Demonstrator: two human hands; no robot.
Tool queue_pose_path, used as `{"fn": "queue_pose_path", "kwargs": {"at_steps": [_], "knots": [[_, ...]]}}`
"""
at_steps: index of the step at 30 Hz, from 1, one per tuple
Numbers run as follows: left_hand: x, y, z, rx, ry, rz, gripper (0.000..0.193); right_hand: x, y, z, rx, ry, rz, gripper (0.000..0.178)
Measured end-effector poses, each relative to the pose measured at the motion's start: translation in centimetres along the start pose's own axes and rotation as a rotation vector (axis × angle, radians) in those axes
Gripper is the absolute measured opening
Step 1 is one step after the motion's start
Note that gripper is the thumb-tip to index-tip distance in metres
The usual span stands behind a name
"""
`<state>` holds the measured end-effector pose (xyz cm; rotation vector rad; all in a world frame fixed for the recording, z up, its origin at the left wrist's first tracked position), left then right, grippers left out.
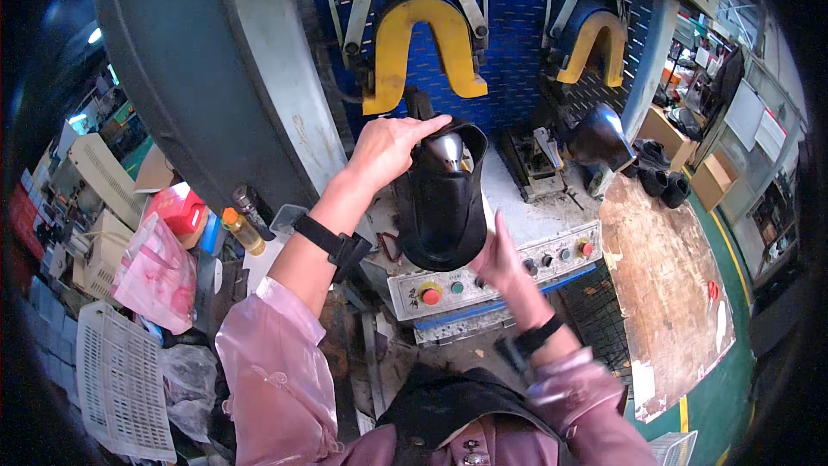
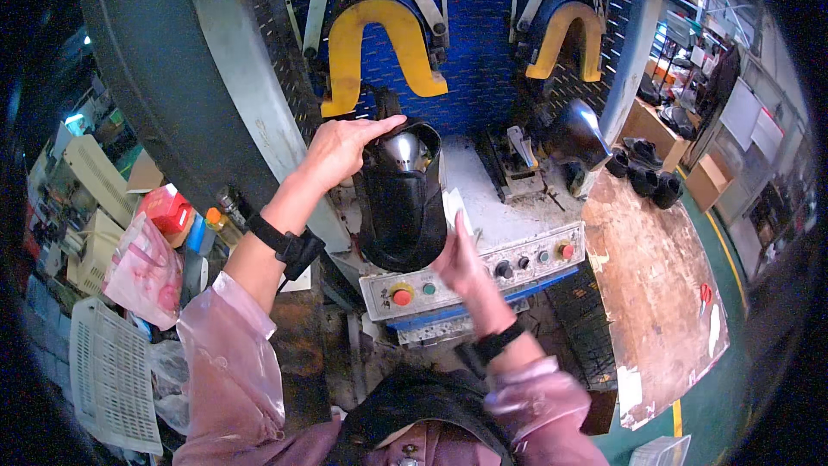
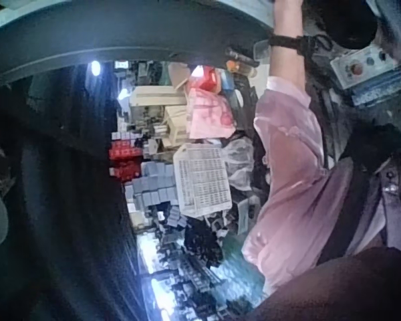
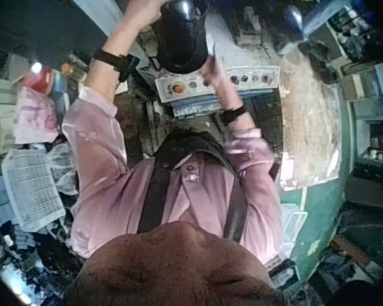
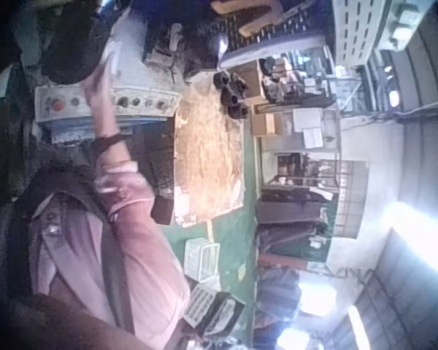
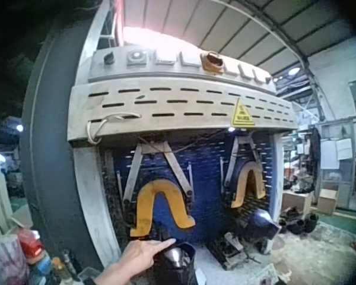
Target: Shaping and inspecting shoe upper components using a industrial lasting machine.
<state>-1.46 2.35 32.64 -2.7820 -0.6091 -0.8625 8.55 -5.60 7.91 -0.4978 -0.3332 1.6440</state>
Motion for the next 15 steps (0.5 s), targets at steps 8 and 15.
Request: {"fn": "queue_pose_path", "kwargs": {"at_steps": [8,15], "knots": [[-0.6,0.6,-0.2,0.033,-0.064,-0.05,0.067,-1.5,5.2,0.7,0.21,0.3,-0.295,0.048],[-1.5,1.6,-0.2,0.123,-0.024,-0.121,0.064,2.1,4.8,-2.8,-0.056,0.504,-0.424,0.051]]}}
Point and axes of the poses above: each hand's wrist, its own x-axis towards the middle knuckle, its own z-axis out of the palm, y = z × x, the point moved 9 cm from there along x, towards the middle knuckle, and after that the axes turned 1 degree about -y, right-handed, at the moved point
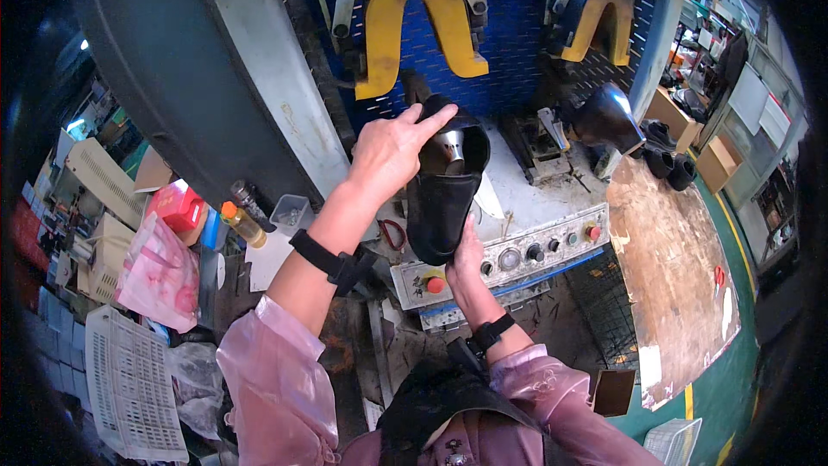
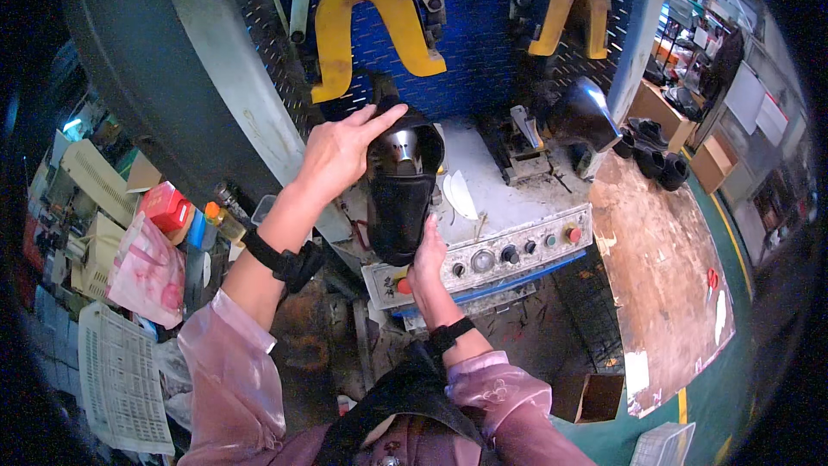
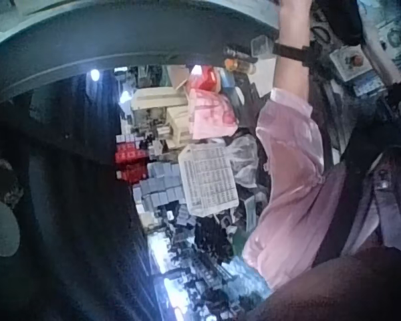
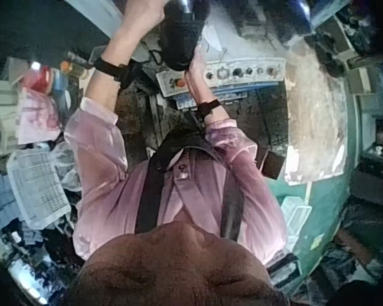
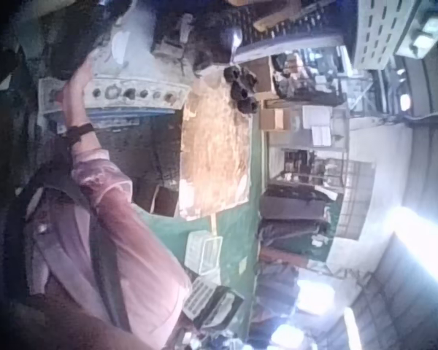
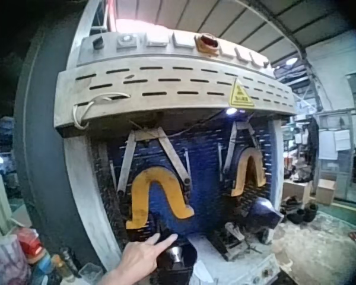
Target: Shaping and inspecting shoe upper components using a industrial lasting machine.
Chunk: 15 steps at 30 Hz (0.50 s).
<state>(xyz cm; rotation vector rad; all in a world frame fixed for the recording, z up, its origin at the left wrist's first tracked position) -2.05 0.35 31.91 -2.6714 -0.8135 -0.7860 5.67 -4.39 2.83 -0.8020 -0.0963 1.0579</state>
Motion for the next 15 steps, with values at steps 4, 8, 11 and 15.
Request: {"fn": "queue_pose_path", "kwargs": {"at_steps": [4,8,11,15], "knots": [[-1.0,0.3,-0.5,-0.035,0.001,-0.043,0.065,3.6,-0.3,-0.9,-0.179,0.022,-0.163,0.049],[-1.4,0.6,-0.8,-0.065,-0.039,-0.07,0.065,7.9,0.3,-1.9,-0.325,0.017,-0.287,0.047],[-1.0,1.8,-0.2,-0.088,-0.095,-0.073,0.064,12.7,-0.1,-3.8,-0.703,0.055,-0.398,0.044],[-2.4,1.7,-0.7,-0.109,-0.067,-0.139,0.075,11.0,-2.5,0.0,-0.858,0.017,-0.654,0.027]]}}
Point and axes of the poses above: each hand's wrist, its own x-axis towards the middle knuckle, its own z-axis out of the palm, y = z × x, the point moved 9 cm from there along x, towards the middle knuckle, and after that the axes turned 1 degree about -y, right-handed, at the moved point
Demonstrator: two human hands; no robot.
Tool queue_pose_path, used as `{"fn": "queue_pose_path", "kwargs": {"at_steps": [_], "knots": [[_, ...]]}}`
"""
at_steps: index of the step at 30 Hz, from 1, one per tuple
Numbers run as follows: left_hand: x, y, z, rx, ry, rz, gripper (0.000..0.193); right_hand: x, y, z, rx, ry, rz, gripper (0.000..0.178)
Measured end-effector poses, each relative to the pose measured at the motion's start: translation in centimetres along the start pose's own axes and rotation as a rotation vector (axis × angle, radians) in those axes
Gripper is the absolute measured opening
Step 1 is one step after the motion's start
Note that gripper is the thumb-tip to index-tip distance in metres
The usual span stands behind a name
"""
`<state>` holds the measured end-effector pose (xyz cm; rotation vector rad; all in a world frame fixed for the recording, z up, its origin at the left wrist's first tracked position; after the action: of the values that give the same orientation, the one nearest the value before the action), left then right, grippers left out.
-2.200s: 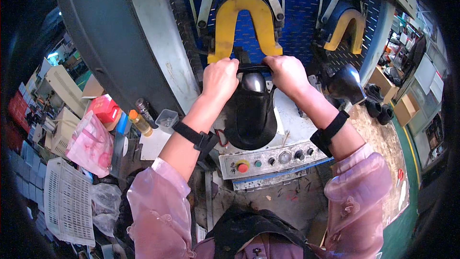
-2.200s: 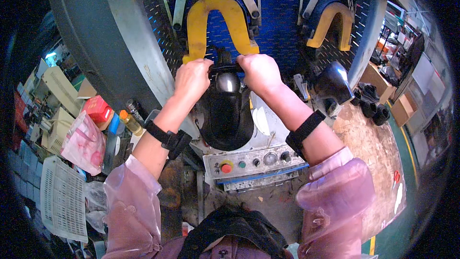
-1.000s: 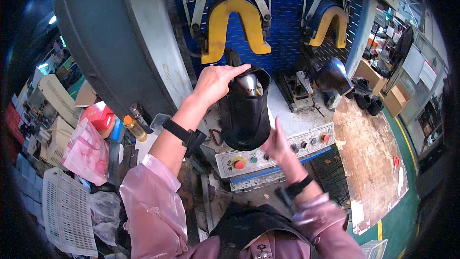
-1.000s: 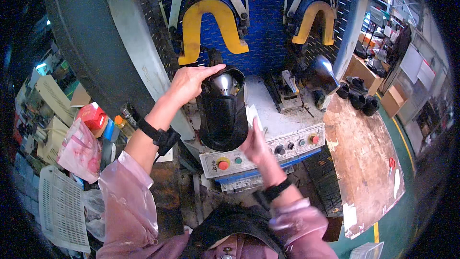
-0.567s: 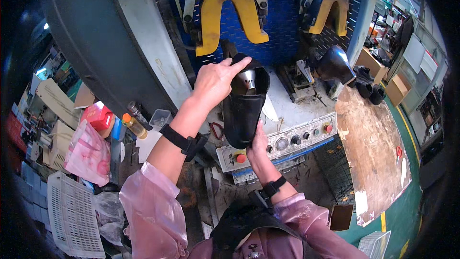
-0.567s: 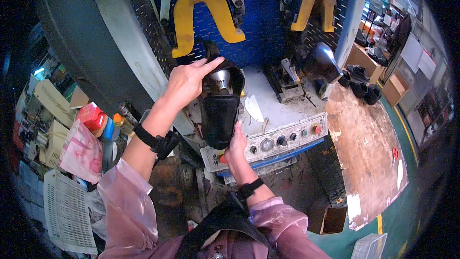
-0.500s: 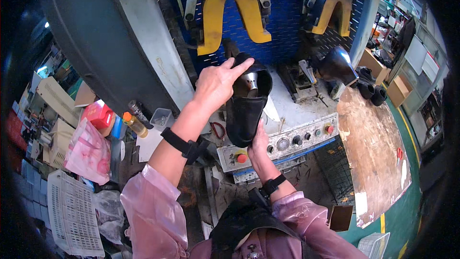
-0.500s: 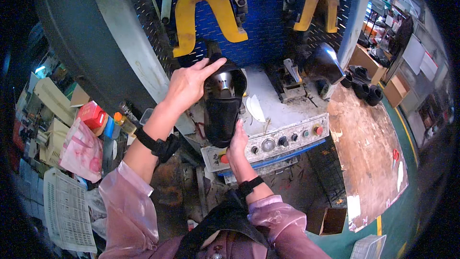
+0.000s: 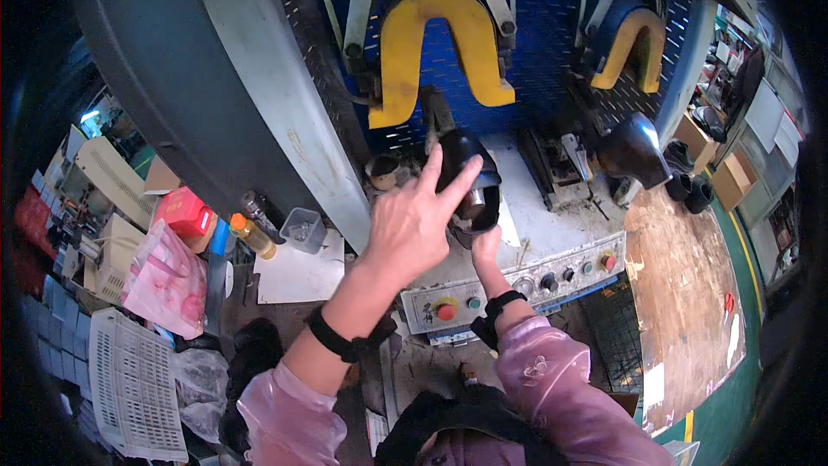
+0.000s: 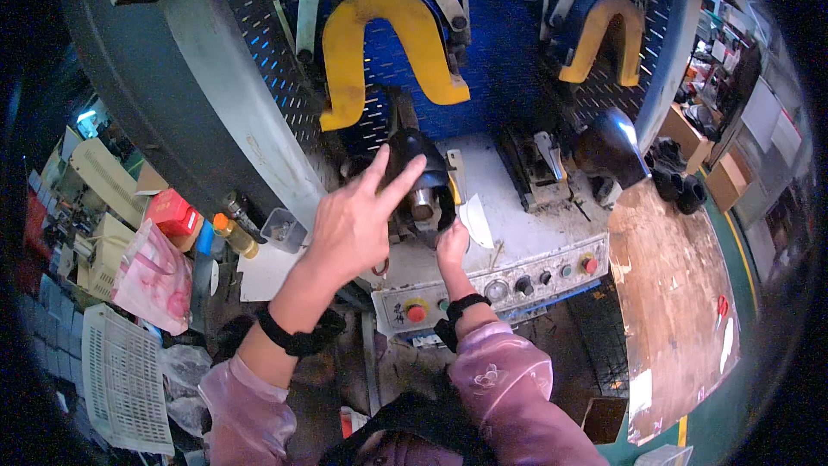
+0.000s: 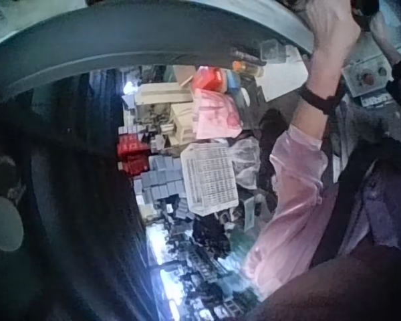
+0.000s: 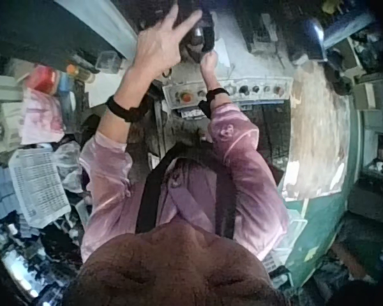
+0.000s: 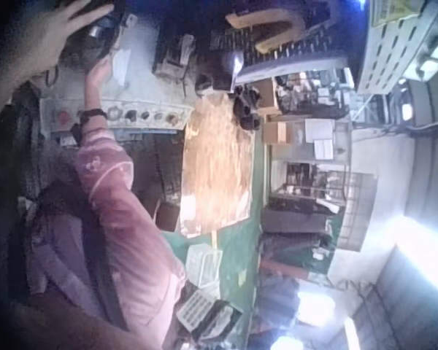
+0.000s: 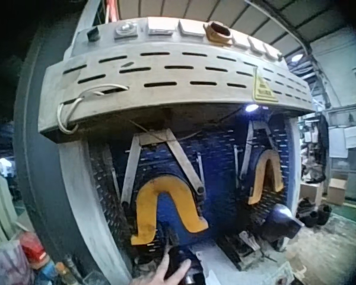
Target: Shaping and inspecting shoe upper components using a industrial lasting machine.
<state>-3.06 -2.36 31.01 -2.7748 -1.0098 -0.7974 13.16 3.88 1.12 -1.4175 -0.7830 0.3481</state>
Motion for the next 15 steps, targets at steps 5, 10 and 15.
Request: {"fn": "queue_pose_path", "kwargs": {"at_steps": [5,10,15], "knots": [[-1.2,-0.2,-0.2,-0.167,0.124,-0.005,0.061,0.8,-1.3,-0.4,0.081,-0.033,-0.06,0.019],[0.4,-3.0,-1.7,-0.414,0.42,-0.033,0.035,1.1,-1.6,-0.2,-0.142,-0.042,-0.234,0.024],[4.4,-1.2,0.3,-0.449,0.287,0.22,0.031,1.7,-0.7,1.8,-0.014,-0.174,-0.196,0.018]]}}
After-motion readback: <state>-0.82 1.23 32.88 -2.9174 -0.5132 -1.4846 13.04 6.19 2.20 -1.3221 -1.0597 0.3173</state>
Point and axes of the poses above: each hand's wrist, its own x-axis towards the middle knuckle, its own z-axis out of the palm, y = z × x, the point moved 9 cm from there along x, towards the middle knuckle, and after that the axes turned 1 degree about -y, right-handed, at the moved point
